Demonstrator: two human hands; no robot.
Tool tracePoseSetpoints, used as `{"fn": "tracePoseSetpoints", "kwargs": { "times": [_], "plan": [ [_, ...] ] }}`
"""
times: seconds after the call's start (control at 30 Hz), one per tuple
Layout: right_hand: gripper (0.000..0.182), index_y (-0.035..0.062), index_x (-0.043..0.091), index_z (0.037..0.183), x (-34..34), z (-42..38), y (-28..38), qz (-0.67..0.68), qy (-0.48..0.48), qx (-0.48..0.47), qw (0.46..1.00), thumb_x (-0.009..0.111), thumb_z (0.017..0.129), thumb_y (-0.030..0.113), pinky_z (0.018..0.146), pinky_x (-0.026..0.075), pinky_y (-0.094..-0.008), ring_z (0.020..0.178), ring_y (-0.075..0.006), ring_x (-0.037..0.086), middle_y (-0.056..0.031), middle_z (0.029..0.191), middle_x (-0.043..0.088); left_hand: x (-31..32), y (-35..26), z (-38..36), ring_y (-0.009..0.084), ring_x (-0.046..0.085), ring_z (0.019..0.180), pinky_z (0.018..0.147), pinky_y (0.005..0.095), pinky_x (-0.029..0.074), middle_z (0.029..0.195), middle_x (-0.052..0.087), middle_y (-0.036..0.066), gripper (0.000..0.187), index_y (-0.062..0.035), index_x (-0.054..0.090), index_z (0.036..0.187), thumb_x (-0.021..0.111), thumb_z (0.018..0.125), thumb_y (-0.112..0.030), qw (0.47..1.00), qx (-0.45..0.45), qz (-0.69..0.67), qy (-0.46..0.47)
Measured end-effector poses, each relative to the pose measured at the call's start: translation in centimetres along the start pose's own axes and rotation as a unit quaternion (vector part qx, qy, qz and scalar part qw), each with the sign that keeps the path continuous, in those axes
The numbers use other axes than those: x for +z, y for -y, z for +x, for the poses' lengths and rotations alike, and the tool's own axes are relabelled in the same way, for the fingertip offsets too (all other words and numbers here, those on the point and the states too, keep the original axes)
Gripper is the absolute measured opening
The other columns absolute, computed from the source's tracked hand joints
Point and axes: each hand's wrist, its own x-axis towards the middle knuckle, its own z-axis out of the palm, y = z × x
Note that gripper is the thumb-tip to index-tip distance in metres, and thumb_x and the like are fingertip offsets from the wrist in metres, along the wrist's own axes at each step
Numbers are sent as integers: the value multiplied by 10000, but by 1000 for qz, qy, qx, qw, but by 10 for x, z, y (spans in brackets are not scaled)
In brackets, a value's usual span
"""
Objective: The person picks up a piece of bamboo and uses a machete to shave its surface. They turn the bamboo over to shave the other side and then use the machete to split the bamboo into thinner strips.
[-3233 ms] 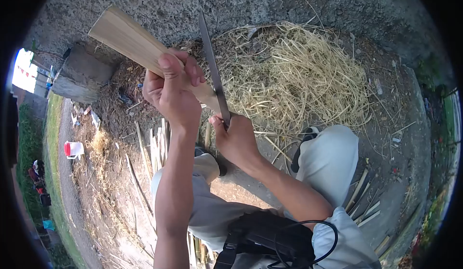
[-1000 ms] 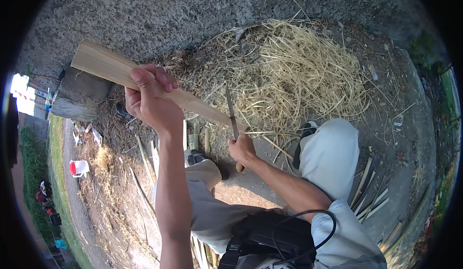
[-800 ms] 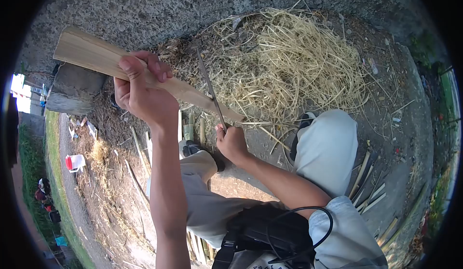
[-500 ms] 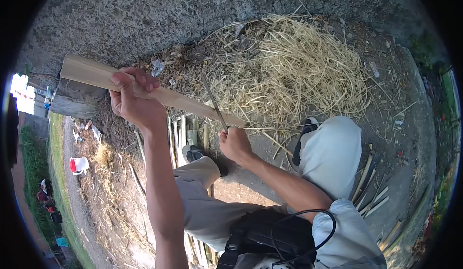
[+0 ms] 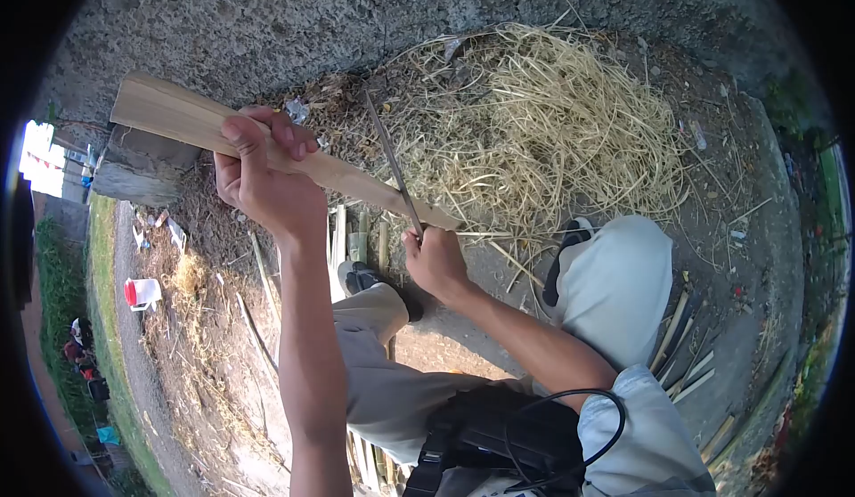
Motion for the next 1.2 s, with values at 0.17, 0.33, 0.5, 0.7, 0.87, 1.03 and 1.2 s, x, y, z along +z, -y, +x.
{"fn": "tracePoseSetpoints", "kwargs": {
  "times": [0.17, 0.33, 0.5, 0.7, 0.87, 1.03, 1.2],
  "plan": [
    [242, -31, 667, 808, 32, -7, -69, -46, -36, -23, 998, 640, 918, 182, 528, 459, -391, 515, -276, 615, -145, 594, 631, 6, 5, -5, 147, 471, 565, 534, 296, 405, 666, 514, 71, 415, -5, 561, 911, 619, 970, -413, 1000, 10, 5, 0],
    [304, -67, 669, 800, 32, 9, -104, -129, 45, 165, 977, 662, 875, 227, 623, 521, -422, 651, -354, 686, -222, 685, 671, -3, 3, 6, 146, 470, 563, 528, 293, 404, 675, 516, 74, 405, -10, 564, 905, 630, 965, -405, 1000, 5, -9, 18],
    [292, -75, 664, 839, 3, 3, -22, -29, 16, 9, 999, 658, 879, 214, 662, 533, -433, 720, -357, 705, -241, 741, 680, -1, 3, 0, 141, 467, 564, 537, 290, 403, 676, 520, 71, 384, -12, 564, 910, 623, 973, -386, 1000, -2, -6, 14],
    [277, -65, 687, 899, 17, 8, -159, -164, 106, 194, 961, 623, 877, 203, 779, 552, -468, 853, -426, 688, -283, 863, 688, 0, 5, -3, 143, 468, 552, 531, 293, 401, 661, 524, 80, 373, -8, 566, 928, 600, 987, -374, 998, 6, -31, 60],
    [296, -57, 686, 803, -3, 11, -54, -75, 63, 146, 984, 616, 893, 217, 664, 514, -479, 730, -421, 676, -284, 712, 645, -2, 5, 2, 149, 466, 548, 532, 305, 409, 662, 521, 84, 388, -2, 566, 927, 589, 991, -383, 999, 1, -19, 39],
    [314, -62, 686, 785, 13, 4, -70, -86, 14, 93, 992, 652, 878, 237, 685, 529, -475, 760, -420, 683, -286, 726, 651, 3, 3, -7, 149, 473, 554, 535, 304, 409, 664, 522, 83, 395, 2, 562, 942, 579, 996, -389, 998, 1, -13, 56],
    [355, -83, 650, 775, 55, 1, -173, -160, 10, 195, 968, 627, 905, 247, 632, 556, -423, 650, -382, 693, -213, 663, 672, 4, 3, -8, 147, 470, 553, 537, 304, 408, 671, 521, 83, 404, 1, 560, 948, 563, 1003, -399, 998, 0, -11, 54]
  ]
}}
